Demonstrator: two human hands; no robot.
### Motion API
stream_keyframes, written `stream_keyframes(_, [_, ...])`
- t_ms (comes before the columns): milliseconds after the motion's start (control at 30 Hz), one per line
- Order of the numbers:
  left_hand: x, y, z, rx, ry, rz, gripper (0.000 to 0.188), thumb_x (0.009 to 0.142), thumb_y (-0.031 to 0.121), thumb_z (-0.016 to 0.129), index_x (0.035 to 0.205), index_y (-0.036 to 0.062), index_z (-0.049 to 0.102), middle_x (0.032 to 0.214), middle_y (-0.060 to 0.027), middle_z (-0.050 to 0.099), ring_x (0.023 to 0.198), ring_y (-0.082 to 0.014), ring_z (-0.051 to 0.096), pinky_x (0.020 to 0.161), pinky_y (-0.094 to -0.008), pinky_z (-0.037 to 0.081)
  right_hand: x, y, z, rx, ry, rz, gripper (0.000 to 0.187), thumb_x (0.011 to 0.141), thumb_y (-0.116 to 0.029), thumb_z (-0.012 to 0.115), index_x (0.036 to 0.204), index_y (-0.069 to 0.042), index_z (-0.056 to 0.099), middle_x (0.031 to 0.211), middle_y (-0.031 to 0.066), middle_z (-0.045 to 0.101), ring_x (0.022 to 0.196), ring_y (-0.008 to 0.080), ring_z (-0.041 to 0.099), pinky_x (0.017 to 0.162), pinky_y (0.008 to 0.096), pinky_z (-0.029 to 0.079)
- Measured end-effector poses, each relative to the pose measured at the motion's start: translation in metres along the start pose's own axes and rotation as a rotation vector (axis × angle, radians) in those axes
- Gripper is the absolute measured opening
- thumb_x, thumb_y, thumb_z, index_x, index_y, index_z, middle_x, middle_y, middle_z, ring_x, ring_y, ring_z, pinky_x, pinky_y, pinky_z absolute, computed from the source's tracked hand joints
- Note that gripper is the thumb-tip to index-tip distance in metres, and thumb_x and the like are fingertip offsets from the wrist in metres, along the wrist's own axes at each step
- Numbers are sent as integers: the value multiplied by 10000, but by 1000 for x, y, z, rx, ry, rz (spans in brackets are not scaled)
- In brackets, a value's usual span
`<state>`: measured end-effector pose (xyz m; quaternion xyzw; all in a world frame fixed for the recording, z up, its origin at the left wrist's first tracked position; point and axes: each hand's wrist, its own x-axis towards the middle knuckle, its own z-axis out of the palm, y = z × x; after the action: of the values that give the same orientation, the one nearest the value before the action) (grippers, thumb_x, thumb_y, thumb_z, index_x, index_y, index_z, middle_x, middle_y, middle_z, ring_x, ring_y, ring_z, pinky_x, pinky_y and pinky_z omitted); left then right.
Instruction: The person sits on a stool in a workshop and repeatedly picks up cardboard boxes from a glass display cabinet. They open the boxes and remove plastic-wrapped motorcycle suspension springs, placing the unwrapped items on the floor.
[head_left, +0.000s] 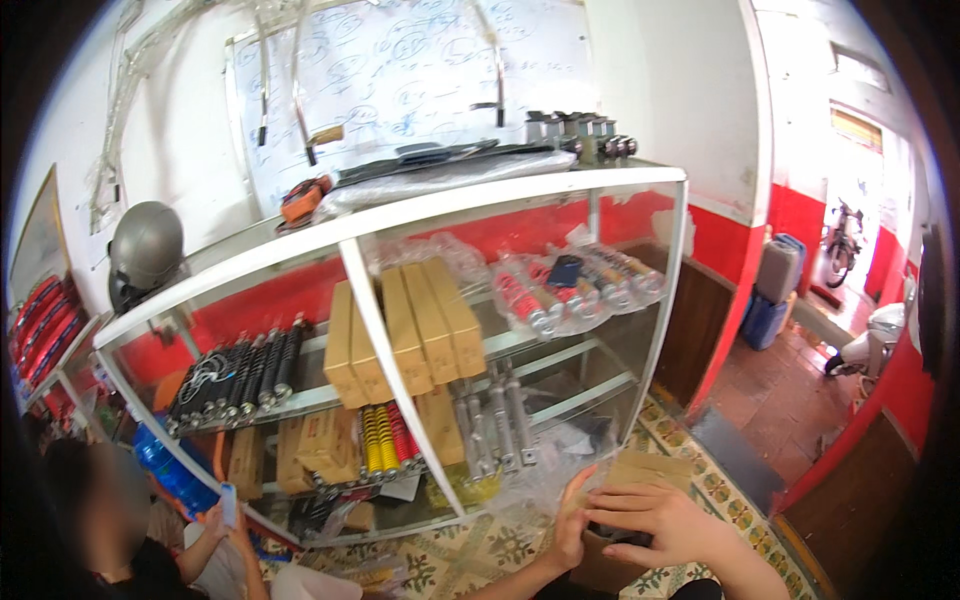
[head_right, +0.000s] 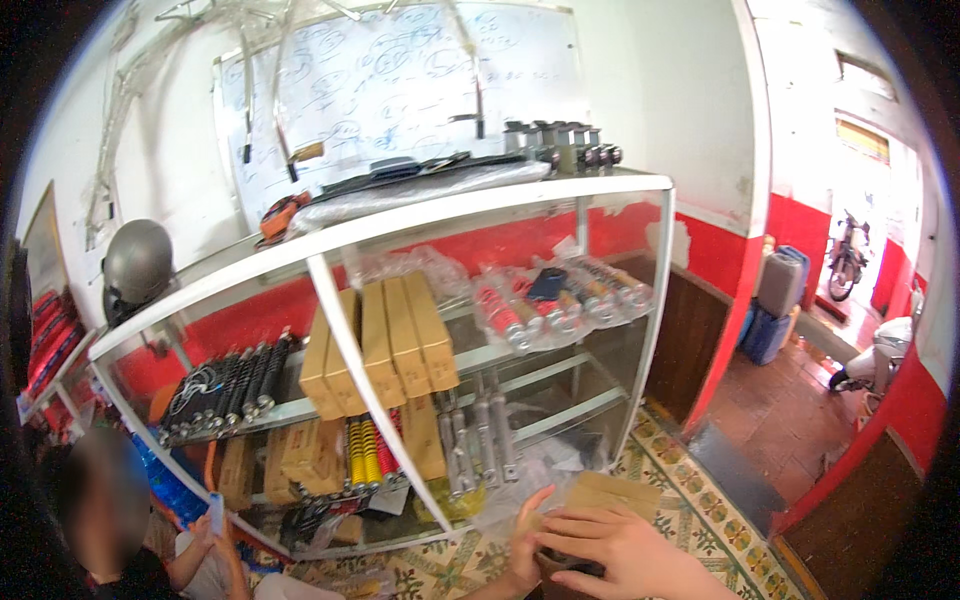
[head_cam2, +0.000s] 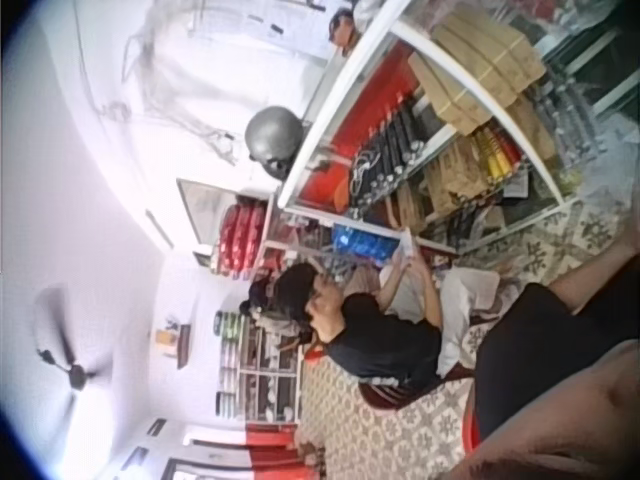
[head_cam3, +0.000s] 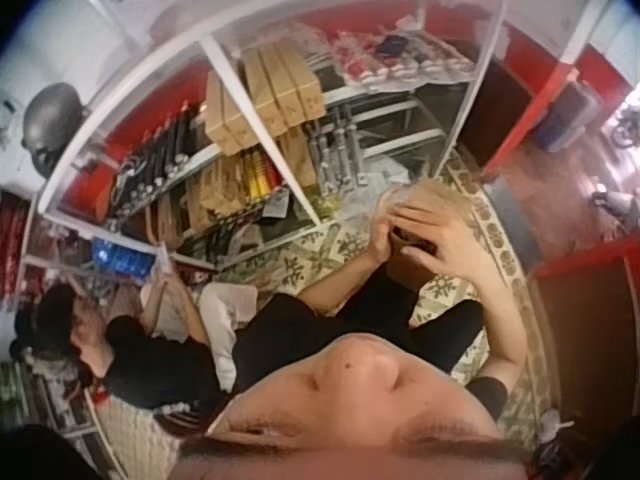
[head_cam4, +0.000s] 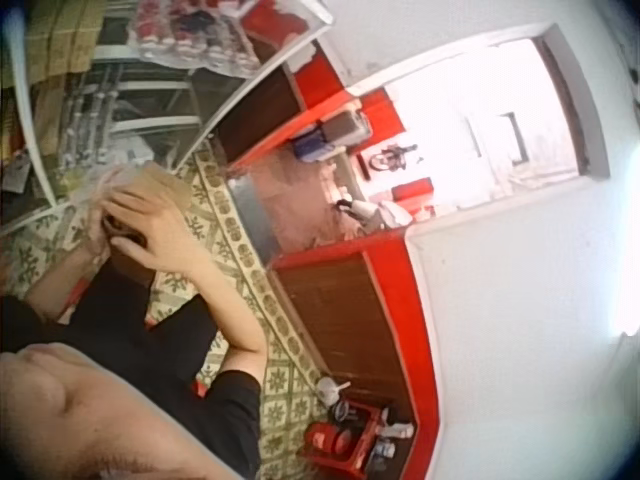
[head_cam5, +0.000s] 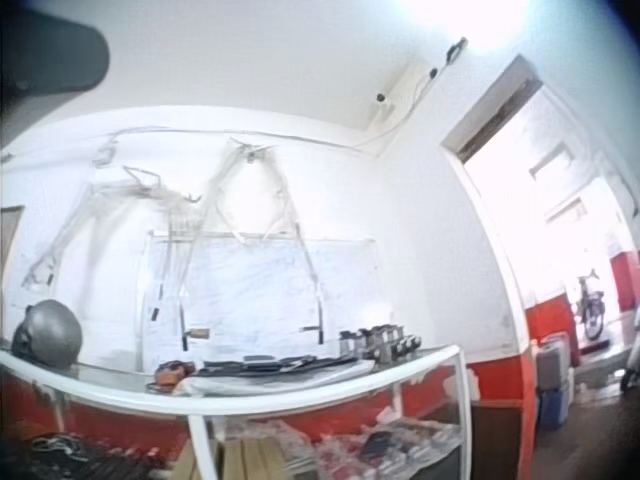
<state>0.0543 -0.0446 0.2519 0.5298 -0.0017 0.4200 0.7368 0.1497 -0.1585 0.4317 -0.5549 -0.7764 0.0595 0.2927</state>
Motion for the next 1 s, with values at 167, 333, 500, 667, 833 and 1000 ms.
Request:
stream_keyframes(167, [-30, -13, 10, 106, 110, 4, 747, 934, 625, 356, 1198, -39, 575, 1410, -225, 412, 1288, -319, 439, 1052, -398, 344, -5, -2, 0, -89, -24, 8, 376, 796, -310, 719, 1120, -122, 690, 1215, 64, 641, 1158, 270, 584, 962, 419, 440])
stream_keyframes(333, [-55, -25, 1, 178, 98, -85, 742, 937, 620, 356, 1203, -39, 571, 1386, -220, 432, 1266, -317, 454, 1037, -397, 354, -4, -9, 3, -166, -51, -23, 419, 849, -351, 653, 1210, -138, 637, 1275, 67, 602, 1189, 263, 557, 971, 421, 430])
stream_keyframes(500, [-50, -42, 4, 223, 38, -119, 736, 940, 614, 356, 1208, -39, 567, 1361, -214, 451, 1245, -314, 468, 1023, -396, 365, -8, -26, 7, -257, -12, -69, 407, 895, -289, 576, 1243, -78, 570, 1283, 139, 556, 1174, 288, 518, 983, 422, 403])
stream_keyframes(667, [-47, -51, 3, 255, 6, -150, 731, 944, 609, 356, 1213, -38, 564, 1337, -209, 470, 1223, -312, 482, 1008, -395, 375, -11, -23, 14, -222, -19, 11, 479, 862, -287, 596, 1300, -98, 552, 1346, 134, 520, 1223, 327, 472, 1030, 446, 358])
stream_keyframes(833, [-45, -54, 2, 258, -20, -158, 726, 947, 603, 356, 1218, -38, 560, 1313, -203, 490, 1201, -310, 496, 994, -394, 386, -13, 4, 28, -312, -17, -32, 466, 900, -359, 568, 1278, -86, 547, 1353, 109, 523, 1211, 265, 521, 1005, 429, 406])
stream_keyframes(1000, [-56, -56, -10, 269, 1, -200, 721, 950, 598, 356, 1224, -38, 556, 1289, -197, 509, 1179, -307, 511, 979, -393, 396, -5, -17, 9, -225, -62, 8, 469, 887, -292, 578, 1311, -97, 546, 1362, 133, 511, 1232, 335, 471, 1031, 460, 364])
